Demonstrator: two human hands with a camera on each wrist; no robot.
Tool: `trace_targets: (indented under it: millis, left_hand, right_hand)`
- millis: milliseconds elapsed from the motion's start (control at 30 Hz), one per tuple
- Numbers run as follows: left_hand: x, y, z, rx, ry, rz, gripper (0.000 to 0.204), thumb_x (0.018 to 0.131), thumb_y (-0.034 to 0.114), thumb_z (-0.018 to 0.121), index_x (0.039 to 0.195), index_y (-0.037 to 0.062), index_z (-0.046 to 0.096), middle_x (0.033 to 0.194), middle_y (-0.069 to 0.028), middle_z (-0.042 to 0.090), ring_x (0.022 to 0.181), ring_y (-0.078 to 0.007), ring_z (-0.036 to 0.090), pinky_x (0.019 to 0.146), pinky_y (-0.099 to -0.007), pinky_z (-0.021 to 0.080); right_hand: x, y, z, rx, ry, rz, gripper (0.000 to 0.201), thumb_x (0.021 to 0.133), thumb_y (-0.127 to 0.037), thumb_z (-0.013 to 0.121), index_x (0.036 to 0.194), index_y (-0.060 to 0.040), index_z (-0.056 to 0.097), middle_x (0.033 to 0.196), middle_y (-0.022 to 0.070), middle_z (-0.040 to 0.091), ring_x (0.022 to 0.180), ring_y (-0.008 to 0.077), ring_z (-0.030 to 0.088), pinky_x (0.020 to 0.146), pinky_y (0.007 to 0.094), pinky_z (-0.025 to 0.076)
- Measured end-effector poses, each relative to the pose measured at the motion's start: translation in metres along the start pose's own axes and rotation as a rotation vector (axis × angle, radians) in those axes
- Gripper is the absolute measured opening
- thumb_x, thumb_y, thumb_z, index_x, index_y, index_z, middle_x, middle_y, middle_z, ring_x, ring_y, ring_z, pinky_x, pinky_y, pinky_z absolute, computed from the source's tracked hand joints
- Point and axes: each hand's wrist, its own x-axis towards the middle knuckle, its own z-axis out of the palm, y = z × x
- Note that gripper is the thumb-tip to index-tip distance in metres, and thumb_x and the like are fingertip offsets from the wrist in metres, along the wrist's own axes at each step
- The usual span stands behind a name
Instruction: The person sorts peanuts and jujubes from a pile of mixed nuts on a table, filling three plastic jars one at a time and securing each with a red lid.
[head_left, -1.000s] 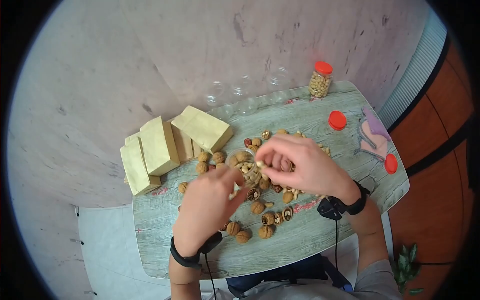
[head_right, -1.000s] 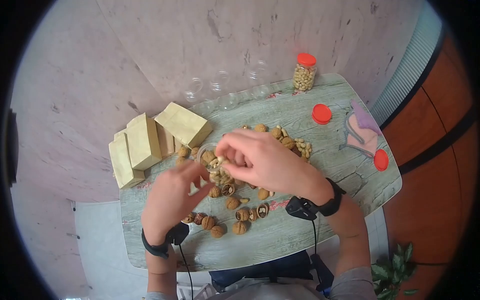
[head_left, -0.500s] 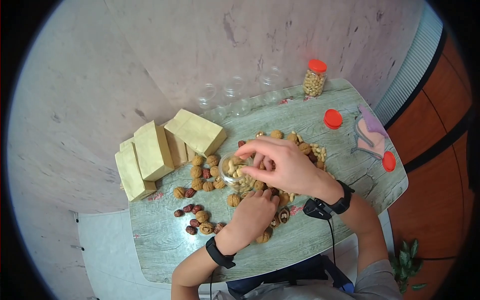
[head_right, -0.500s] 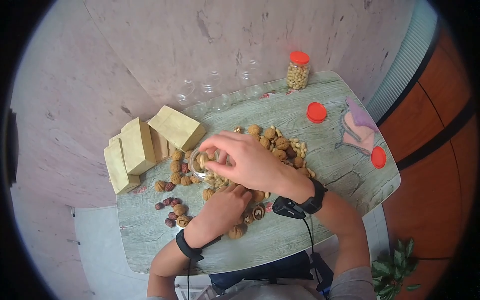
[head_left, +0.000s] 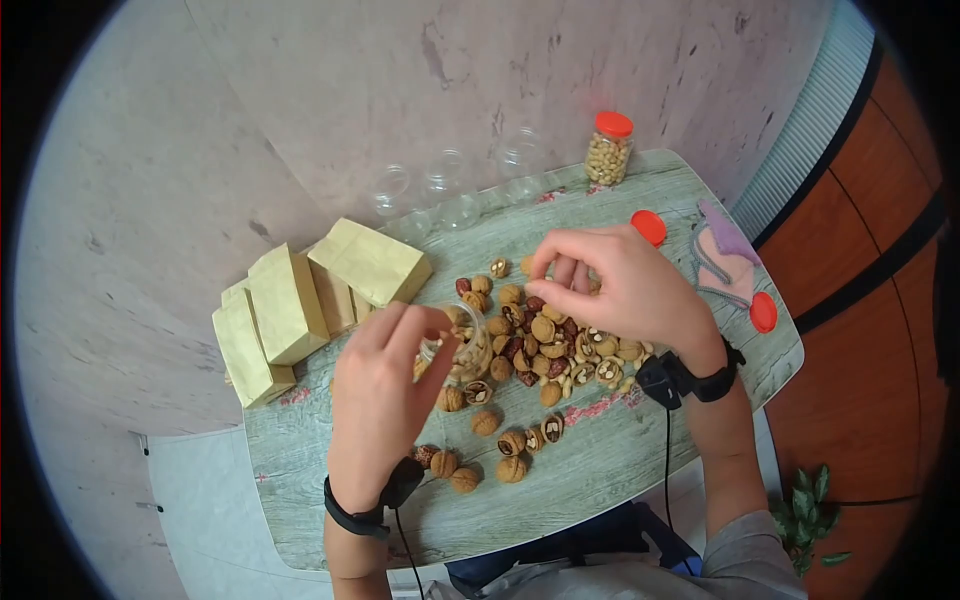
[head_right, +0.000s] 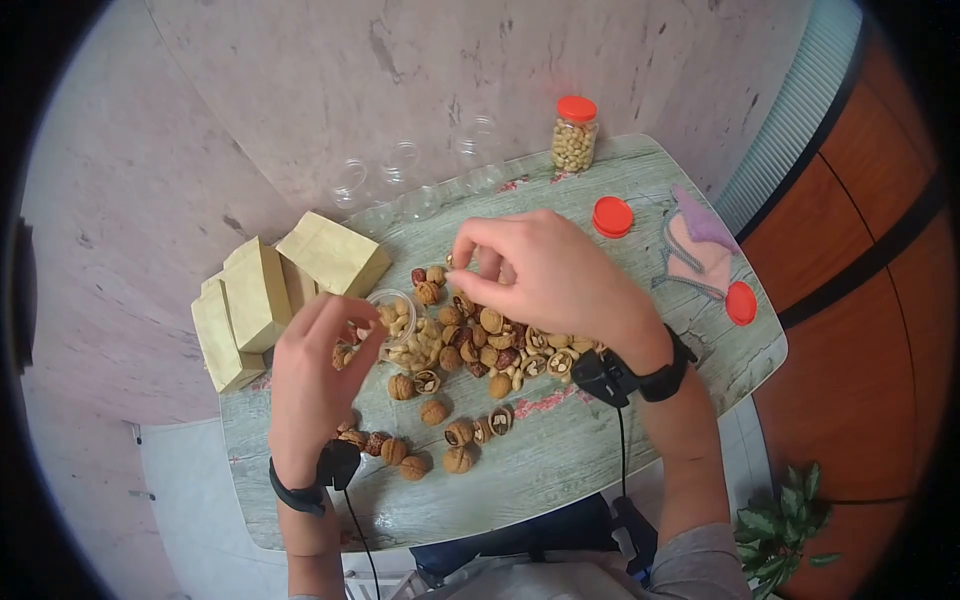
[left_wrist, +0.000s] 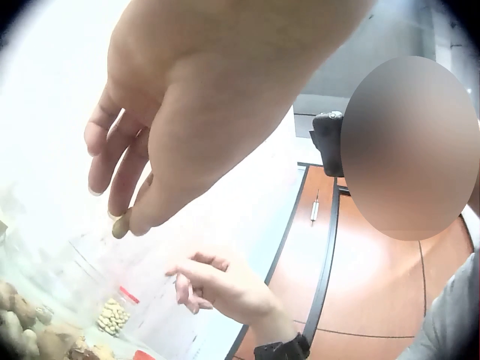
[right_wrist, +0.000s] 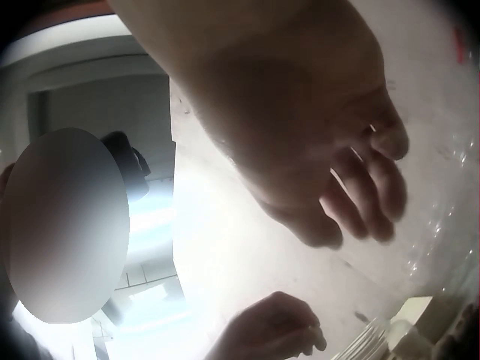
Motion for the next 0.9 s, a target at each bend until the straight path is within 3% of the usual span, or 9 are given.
trace_targets:
  millis: [67, 100, 233, 300, 433, 600, 700, 833, 900]
  left_hand:
    - [0.001, -0.004, 0.003, 0.022, 0.072, -0.038, 0.017, 0.085, 0.002, 0.079, 0.096, 0.0042, 0.066, 0.090, -0.0066, 0.067, 0.073, -0.0210, 0.065, 0.067, -0.0345, 0.053]
    - [0.001, -0.005, 0.005, 0.021, 0.062, -0.052, 0.019, 0.085, 0.003, 0.079, 0.098, 0.0042, 0.065, 0.092, -0.0061, 0.068, 0.073, -0.0193, 0.064, 0.067, -0.0342, 0.052]
    - [0.003, -0.004, 0.007, 0.040, 0.071, -0.044, 0.020, 0.086, 0.004, 0.079, 0.100, 0.0044, 0.066, 0.094, -0.0060, 0.068, 0.073, -0.0192, 0.064, 0.066, -0.0343, 0.052]
    - [0.003, -0.004, 0.007, 0.040, 0.089, -0.048, 0.021, 0.085, 0.006, 0.080, 0.102, 0.0044, 0.066, 0.094, -0.0061, 0.068, 0.073, -0.0189, 0.064, 0.067, -0.0343, 0.052]
    - [0.003, -0.006, 0.006, 0.031, 0.074, -0.053, 0.021, 0.086, 0.006, 0.080, 0.102, 0.0039, 0.066, 0.095, -0.0064, 0.068, 0.073, -0.0191, 0.064, 0.068, -0.0343, 0.053]
    - [0.002, -0.007, 0.004, 0.061, 0.060, -0.045, 0.019, 0.086, 0.005, 0.079, 0.100, 0.0031, 0.066, 0.094, -0.0061, 0.067, 0.074, -0.0192, 0.065, 0.068, -0.0346, 0.053]
    - [0.001, -0.002, 0.002, 0.052, 0.076, -0.026, 0.018, 0.085, 0.004, 0.079, 0.099, 0.0029, 0.066, 0.091, -0.0070, 0.066, 0.074, -0.0201, 0.065, 0.069, -0.0353, 0.053]
    - [-0.002, 0.015, 0.005, 0.052, 0.031, 0.032, 0.017, 0.084, 0.004, 0.078, 0.097, 0.0031, 0.066, 0.091, -0.0088, 0.065, 0.079, -0.0246, 0.066, 0.069, -0.0371, 0.053]
    - [-0.004, 0.030, 0.015, -0.102, -0.117, 0.197, 0.018, 0.084, 0.003, 0.078, 0.098, 0.0042, 0.067, 0.091, -0.0103, 0.064, 0.085, -0.0298, 0.067, 0.071, -0.0386, 0.053]
  right_hand:
    - [0.000, 0.012, -0.011, -0.173, -0.111, 0.075, 0.018, 0.091, -0.020, 0.072, 0.095, -0.0036, 0.068, 0.067, 0.0075, 0.069, 0.059, 0.0255, 0.065, 0.060, 0.0367, 0.051]
    - [0.001, 0.015, -0.019, -0.273, -0.202, 0.197, 0.023, 0.090, -0.021, 0.071, 0.104, -0.0030, 0.068, 0.081, 0.0122, 0.072, 0.075, 0.0305, 0.070, 0.070, 0.0403, 0.054]
    - [-0.008, 0.077, -0.025, -0.497, -0.260, 0.148, 0.039, 0.085, -0.015, 0.075, 0.121, -0.0055, 0.064, 0.107, 0.0173, 0.070, 0.098, 0.0337, 0.070, 0.081, 0.0421, 0.057]
    - [-0.003, 0.083, -0.027, -0.643, -0.528, 0.552, 0.068, 0.074, -0.010, 0.085, 0.135, -0.0142, 0.057, 0.119, 0.0158, 0.062, 0.106, 0.0294, 0.066, 0.089, 0.0397, 0.054]
    - [0.001, 0.097, -0.024, -0.641, -0.629, 0.544, 0.080, 0.067, -0.006, 0.089, 0.138, -0.0167, 0.054, 0.121, 0.0164, 0.061, 0.098, 0.0303, 0.069, 0.081, 0.0389, 0.057]
    - [0.008, 0.114, -0.017, -0.462, -0.704, 0.796, 0.066, 0.072, -0.002, 0.087, 0.128, -0.0130, 0.054, 0.114, 0.0156, 0.064, 0.075, 0.0255, 0.072, 0.058, 0.0405, 0.057]
    - [0.004, 0.133, -0.014, -0.360, -0.700, 0.751, 0.061, 0.069, -0.003, 0.087, 0.121, -0.0093, 0.057, 0.088, 0.0115, 0.072, 0.069, 0.0262, 0.072, 0.057, 0.0413, 0.056]
    - [0.005, 0.138, -0.017, -0.338, -0.731, 0.771, 0.055, 0.071, -0.004, 0.085, 0.118, -0.0093, 0.059, 0.085, 0.0109, 0.073, 0.073, 0.0250, 0.074, 0.058, 0.0409, 0.057]
    - [0.007, 0.131, -0.018, -0.368, -0.763, 0.768, 0.046, 0.075, -0.004, 0.084, 0.111, -0.0091, 0.057, 0.091, 0.0101, 0.070, 0.072, 0.0205, 0.074, 0.057, 0.0371, 0.055]
